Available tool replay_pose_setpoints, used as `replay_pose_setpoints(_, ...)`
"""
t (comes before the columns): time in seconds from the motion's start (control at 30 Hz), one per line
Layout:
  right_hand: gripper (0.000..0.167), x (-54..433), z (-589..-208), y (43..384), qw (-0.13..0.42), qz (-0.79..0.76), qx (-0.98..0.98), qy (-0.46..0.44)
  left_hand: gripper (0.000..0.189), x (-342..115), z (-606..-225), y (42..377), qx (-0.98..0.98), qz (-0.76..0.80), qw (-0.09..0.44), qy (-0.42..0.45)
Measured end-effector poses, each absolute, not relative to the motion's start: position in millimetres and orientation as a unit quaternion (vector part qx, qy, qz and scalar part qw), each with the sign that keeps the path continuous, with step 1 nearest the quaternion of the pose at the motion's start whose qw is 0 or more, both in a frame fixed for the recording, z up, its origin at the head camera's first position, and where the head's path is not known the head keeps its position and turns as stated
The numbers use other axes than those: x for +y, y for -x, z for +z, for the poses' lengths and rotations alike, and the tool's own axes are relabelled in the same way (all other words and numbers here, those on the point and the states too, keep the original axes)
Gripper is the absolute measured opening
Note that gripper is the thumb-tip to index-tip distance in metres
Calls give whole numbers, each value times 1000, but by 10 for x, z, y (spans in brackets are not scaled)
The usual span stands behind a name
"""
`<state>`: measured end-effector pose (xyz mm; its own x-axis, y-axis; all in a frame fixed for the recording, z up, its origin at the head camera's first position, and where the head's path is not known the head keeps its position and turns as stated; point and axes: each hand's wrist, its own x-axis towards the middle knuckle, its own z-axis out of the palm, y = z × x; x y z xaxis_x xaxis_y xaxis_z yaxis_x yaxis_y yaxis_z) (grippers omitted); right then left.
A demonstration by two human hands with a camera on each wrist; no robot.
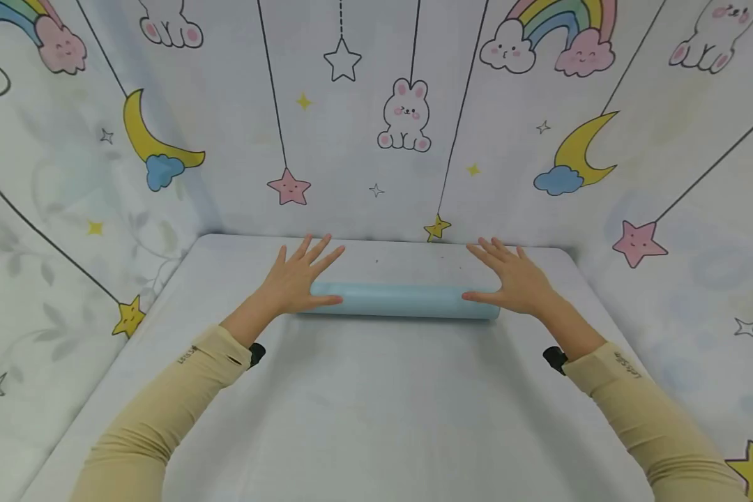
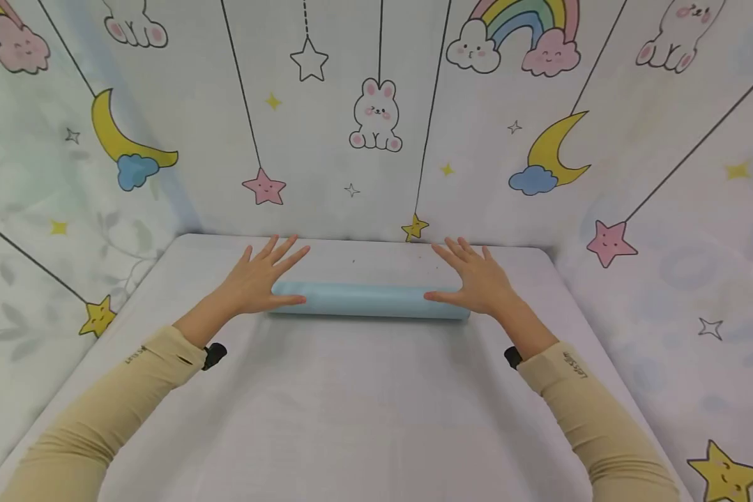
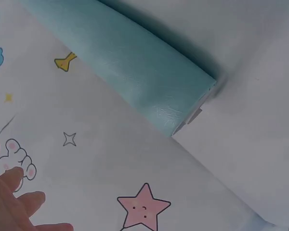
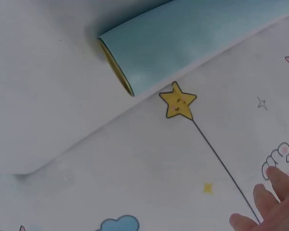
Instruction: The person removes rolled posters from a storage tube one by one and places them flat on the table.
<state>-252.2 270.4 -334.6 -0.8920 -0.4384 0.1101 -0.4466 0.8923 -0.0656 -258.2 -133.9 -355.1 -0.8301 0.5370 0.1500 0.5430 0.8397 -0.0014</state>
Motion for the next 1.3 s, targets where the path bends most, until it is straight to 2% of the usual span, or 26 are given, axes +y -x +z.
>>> replay_pose_setpoints(0.6, 97, 2718, -3578, 2655, 19, 68, -972, -222, 95, -1368, -3768, 2686, -959, -51, 43, 276)
replay_pose_setpoints(1.3, 98, 2718, -3902, 2747, 21, 100, -971, -216, 93, -1385, -4074, 2777, -954, -97, 40, 281)
